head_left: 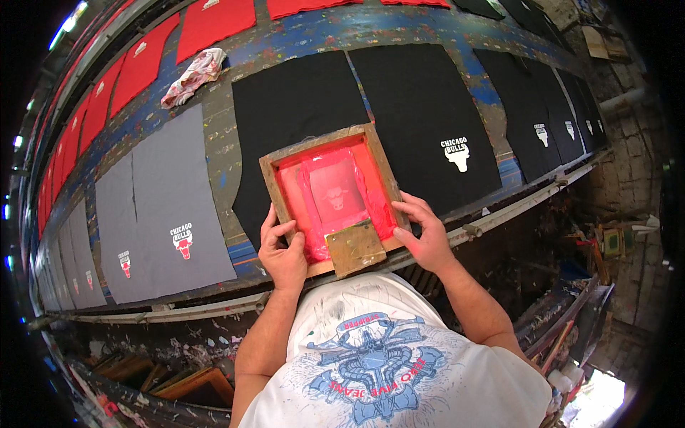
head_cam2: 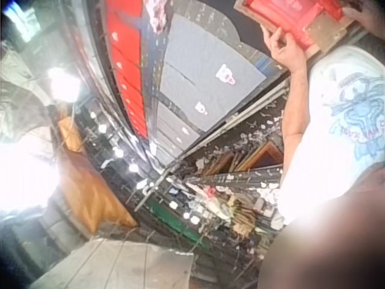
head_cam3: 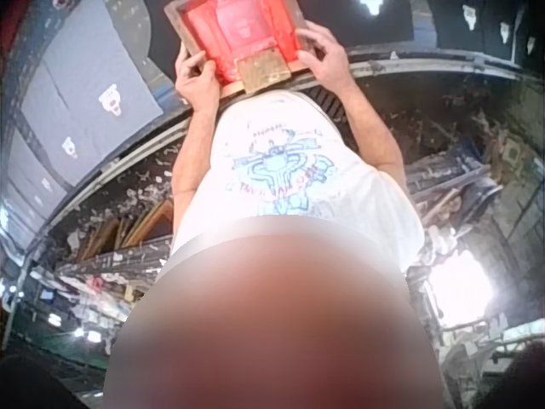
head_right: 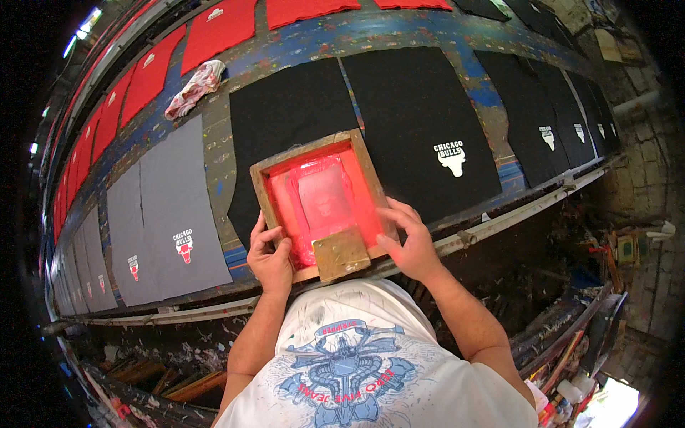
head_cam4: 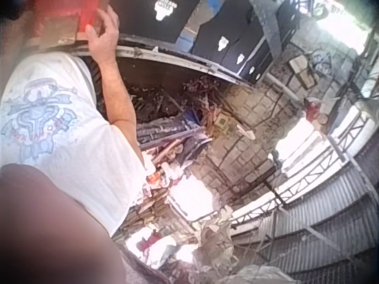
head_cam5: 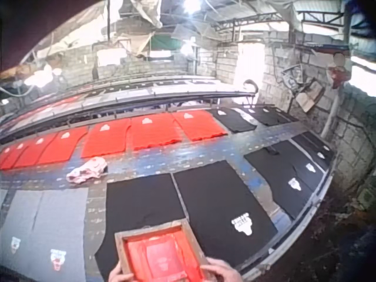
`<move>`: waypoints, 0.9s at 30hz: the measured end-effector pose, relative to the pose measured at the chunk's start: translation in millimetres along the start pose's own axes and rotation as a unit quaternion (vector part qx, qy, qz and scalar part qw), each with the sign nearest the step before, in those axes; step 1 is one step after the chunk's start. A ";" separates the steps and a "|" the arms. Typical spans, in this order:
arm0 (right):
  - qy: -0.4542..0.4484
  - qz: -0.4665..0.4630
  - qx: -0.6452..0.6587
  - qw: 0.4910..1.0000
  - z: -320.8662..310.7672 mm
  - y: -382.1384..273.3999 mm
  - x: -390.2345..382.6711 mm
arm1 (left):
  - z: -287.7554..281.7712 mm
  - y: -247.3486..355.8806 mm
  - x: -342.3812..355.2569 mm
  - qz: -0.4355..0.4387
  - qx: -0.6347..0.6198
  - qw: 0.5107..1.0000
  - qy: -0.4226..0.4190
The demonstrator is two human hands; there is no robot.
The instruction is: The person uses a wooden screen printing frame with red ink to print a Chicago Bulls logo onto a series of gray and black t-shirts laid out on a workbench. They repeatedly position the frame, pull the squeegee across the screen to transfer ink, and lift the frame to reveal the printed logo.
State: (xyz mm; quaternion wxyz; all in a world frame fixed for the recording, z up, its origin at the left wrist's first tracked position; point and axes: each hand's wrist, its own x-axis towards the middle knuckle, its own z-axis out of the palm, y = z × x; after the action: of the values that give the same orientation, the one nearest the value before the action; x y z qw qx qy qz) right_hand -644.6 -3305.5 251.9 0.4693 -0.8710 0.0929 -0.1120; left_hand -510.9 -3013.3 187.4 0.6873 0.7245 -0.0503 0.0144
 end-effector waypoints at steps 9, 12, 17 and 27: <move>-0.116 -0.240 -0.184 0.946 12.8 -50.0 -1.7 | 0.0 0.0 1.0 -0.004 -0.008 1.000 -0.006; -0.110 -0.268 -0.201 0.936 18.3 -53.7 2.9 | 0.1 -0.3 0.1 -0.013 -0.019 1.000 -0.007; -0.110 -0.272 -0.179 0.939 31.5 -63.3 17.9 | 0.4 -1.0 0.7 -0.002 -0.021 1.000 -0.008; -0.147 -0.225 -0.122 0.955 12.8 -60.4 13.0 | 0.4 -6.5 1.3 0.001 -0.027 1.000 0.001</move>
State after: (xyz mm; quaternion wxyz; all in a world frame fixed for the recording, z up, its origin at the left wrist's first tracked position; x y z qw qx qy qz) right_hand -625.2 -3266.0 297.0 0.3309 -0.9267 -0.1626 -0.0729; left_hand -509.0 -3013.4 181.0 0.7063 0.7059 -0.0508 0.0139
